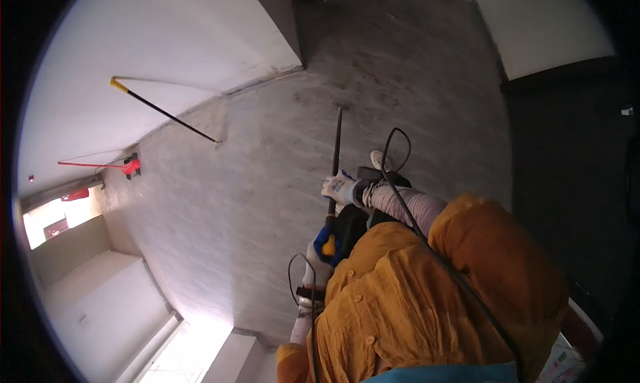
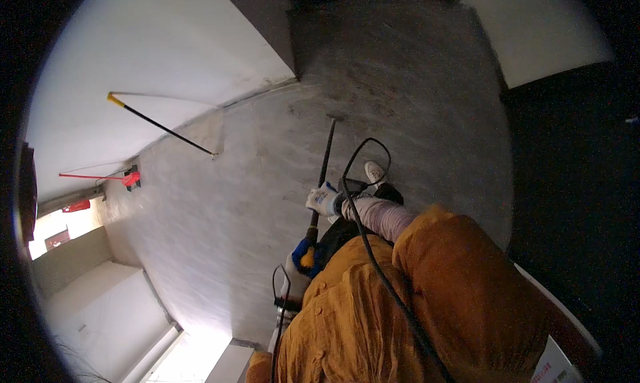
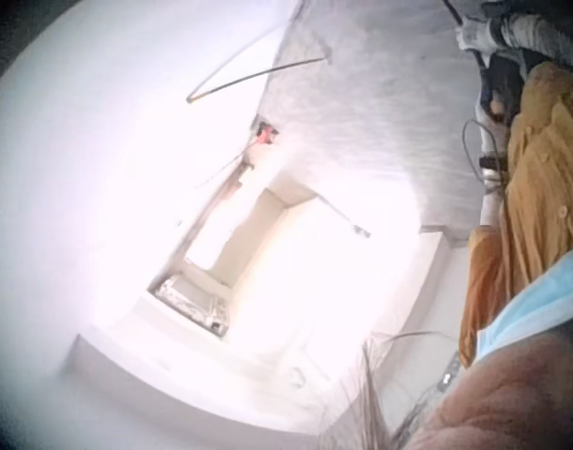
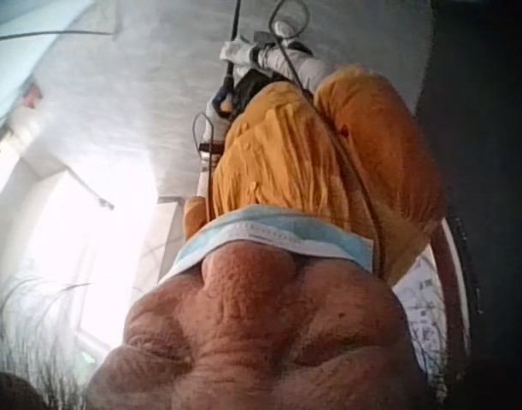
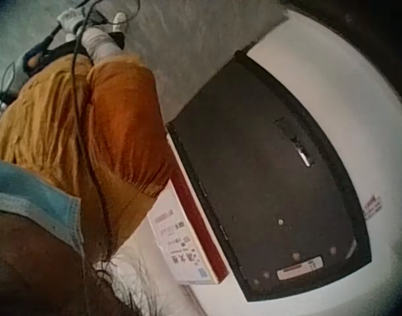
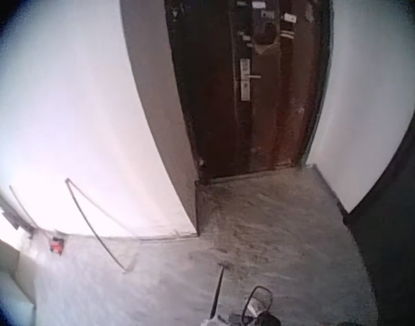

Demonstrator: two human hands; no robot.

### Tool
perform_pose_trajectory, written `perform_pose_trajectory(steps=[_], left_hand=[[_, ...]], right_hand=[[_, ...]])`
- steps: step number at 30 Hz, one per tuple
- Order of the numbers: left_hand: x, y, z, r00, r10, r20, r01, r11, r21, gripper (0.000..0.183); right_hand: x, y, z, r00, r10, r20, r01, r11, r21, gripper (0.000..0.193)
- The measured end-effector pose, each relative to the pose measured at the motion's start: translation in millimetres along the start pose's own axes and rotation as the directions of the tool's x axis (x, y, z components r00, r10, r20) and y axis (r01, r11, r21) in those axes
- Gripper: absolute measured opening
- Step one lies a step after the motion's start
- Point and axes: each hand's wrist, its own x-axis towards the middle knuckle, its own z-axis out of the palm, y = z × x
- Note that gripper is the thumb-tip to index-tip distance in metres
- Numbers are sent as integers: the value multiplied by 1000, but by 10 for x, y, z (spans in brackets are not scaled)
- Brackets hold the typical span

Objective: Clean the floor using a pressure washer and a brush in an elevator lobby area.

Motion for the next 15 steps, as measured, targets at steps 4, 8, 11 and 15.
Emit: perform_pose_trajectory(steps=[4,8,11,15], left_hand=[[483,350,312,992,113,59,-112,993,-25,30],[627,620,474,997,69,42,-68,997,-39,25],[359,167,308,847,-457,272,491,476,-729,16],[138,171,348,966,-255,37,254,915,-315,14]], right_hand=[[42,807,305,985,-171,-13,105,661,-743,16],[-100,1115,-29,998,41,-41,-44,997,-69,6],[-288,508,53,992,59,-110,-57,998,29,10],[-457,208,-482,988,23,155,-37,996,84,21]])
